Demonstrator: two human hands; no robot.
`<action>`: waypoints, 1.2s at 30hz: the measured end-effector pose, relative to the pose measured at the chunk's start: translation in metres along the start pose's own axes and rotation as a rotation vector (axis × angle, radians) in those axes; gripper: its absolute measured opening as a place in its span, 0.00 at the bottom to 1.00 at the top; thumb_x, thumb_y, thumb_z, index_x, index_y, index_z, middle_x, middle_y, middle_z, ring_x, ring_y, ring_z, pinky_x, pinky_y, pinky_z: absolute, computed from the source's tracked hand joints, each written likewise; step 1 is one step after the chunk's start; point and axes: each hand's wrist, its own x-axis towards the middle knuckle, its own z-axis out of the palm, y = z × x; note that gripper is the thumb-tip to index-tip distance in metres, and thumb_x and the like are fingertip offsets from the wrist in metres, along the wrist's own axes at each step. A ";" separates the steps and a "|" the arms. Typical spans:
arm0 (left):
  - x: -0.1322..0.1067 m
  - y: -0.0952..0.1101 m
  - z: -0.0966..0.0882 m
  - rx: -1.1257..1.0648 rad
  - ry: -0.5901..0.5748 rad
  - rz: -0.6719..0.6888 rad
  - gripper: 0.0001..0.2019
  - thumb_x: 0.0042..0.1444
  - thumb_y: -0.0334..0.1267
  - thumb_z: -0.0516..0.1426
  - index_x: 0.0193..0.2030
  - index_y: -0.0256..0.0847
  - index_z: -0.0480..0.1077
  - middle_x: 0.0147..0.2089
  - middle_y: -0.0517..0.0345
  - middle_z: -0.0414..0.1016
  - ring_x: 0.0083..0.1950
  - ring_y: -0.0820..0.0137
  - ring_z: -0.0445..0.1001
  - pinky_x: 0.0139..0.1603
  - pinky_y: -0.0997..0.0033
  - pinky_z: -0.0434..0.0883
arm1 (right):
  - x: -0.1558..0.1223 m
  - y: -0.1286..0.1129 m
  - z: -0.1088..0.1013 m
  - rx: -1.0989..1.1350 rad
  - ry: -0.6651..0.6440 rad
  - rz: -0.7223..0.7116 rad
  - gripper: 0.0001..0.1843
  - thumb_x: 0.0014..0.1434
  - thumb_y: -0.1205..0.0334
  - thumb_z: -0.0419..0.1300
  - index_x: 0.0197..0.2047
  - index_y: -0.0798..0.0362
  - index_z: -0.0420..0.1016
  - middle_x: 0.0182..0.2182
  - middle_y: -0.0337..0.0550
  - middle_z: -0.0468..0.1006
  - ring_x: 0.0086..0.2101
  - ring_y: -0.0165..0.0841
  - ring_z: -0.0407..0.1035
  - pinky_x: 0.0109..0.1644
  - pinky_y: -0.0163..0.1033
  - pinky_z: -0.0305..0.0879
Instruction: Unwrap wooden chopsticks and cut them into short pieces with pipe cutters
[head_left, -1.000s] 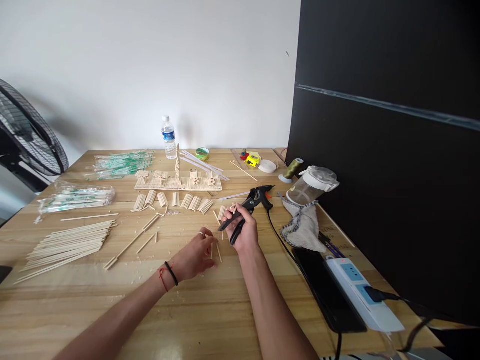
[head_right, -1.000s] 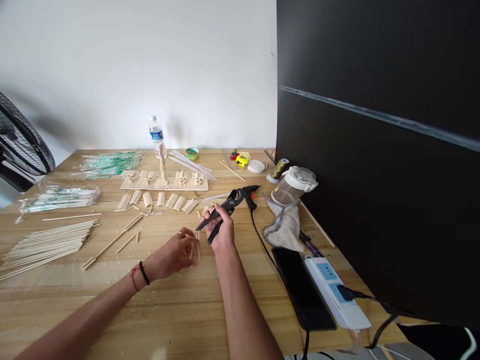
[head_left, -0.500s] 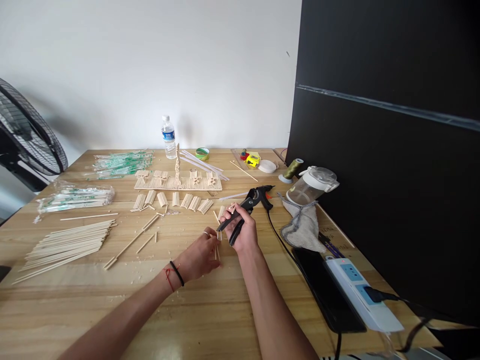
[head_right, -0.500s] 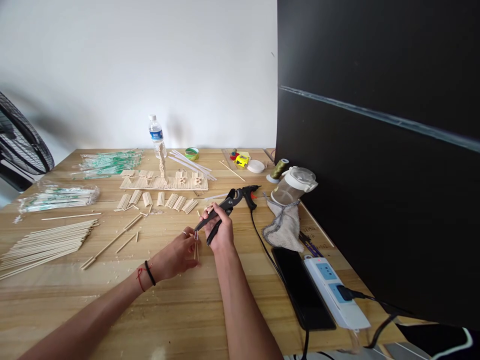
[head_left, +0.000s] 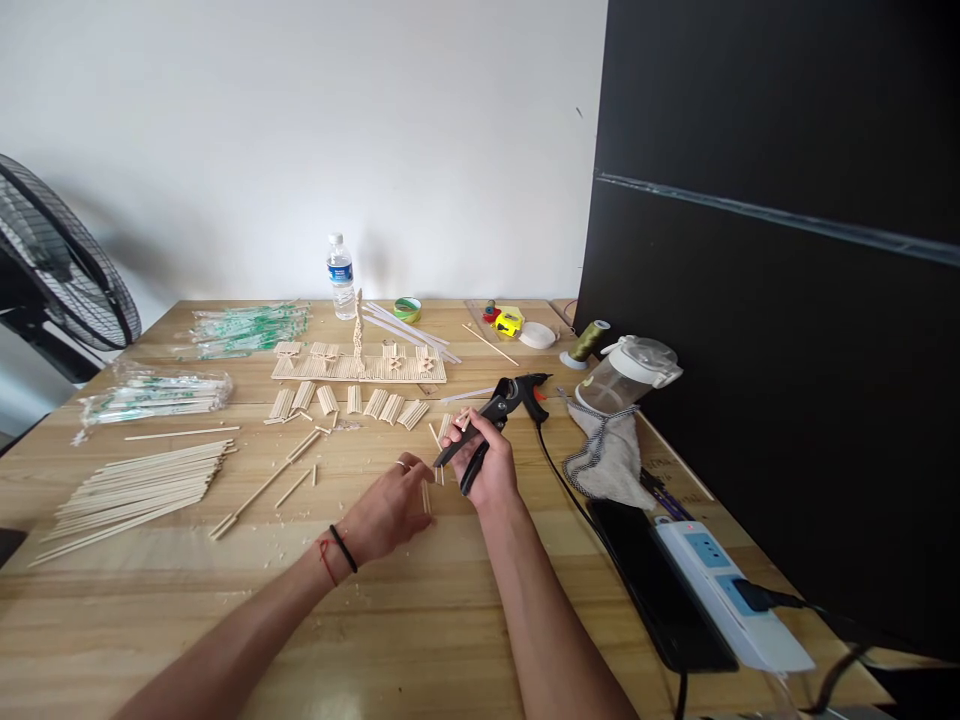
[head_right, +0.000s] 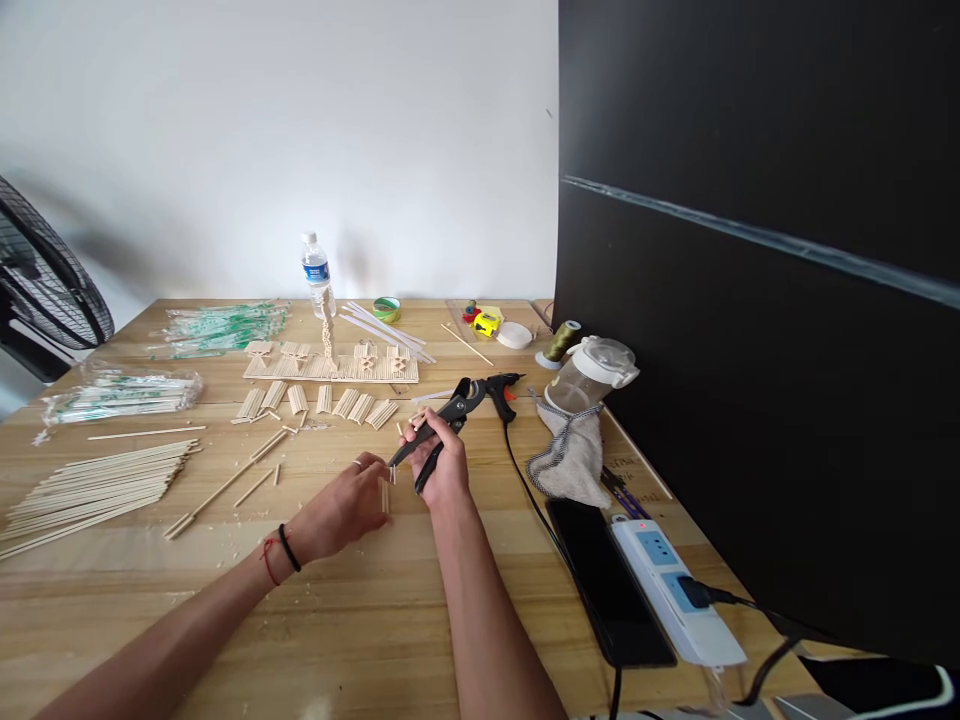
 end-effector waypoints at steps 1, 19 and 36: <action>-0.003 -0.003 -0.007 0.003 0.010 0.000 0.23 0.48 0.23 0.67 0.50 0.40 0.68 0.53 0.49 0.71 0.43 0.65 0.75 0.47 0.61 0.75 | 0.000 0.000 0.001 -0.043 -0.006 0.010 0.16 0.45 0.54 0.74 0.29 0.50 0.72 0.25 0.31 0.68 0.25 0.25 0.63 0.31 0.34 0.68; -0.041 -0.044 -0.063 0.068 0.010 0.072 0.16 0.51 0.24 0.65 0.46 0.43 0.72 0.55 0.51 0.76 0.55 0.59 0.76 0.58 0.57 0.75 | -0.029 0.024 0.018 -1.269 -0.247 0.208 0.14 0.55 0.63 0.66 0.21 0.51 0.70 0.14 0.36 0.71 0.17 0.32 0.66 0.23 0.35 0.58; -0.029 -0.039 -0.040 0.096 0.041 0.085 0.15 0.53 0.28 0.67 0.46 0.44 0.73 0.59 0.51 0.77 0.58 0.57 0.73 0.58 0.54 0.69 | -0.028 0.028 0.014 -1.383 -0.303 0.208 0.13 0.57 0.65 0.64 0.22 0.51 0.69 0.15 0.37 0.72 0.20 0.34 0.70 0.25 0.35 0.60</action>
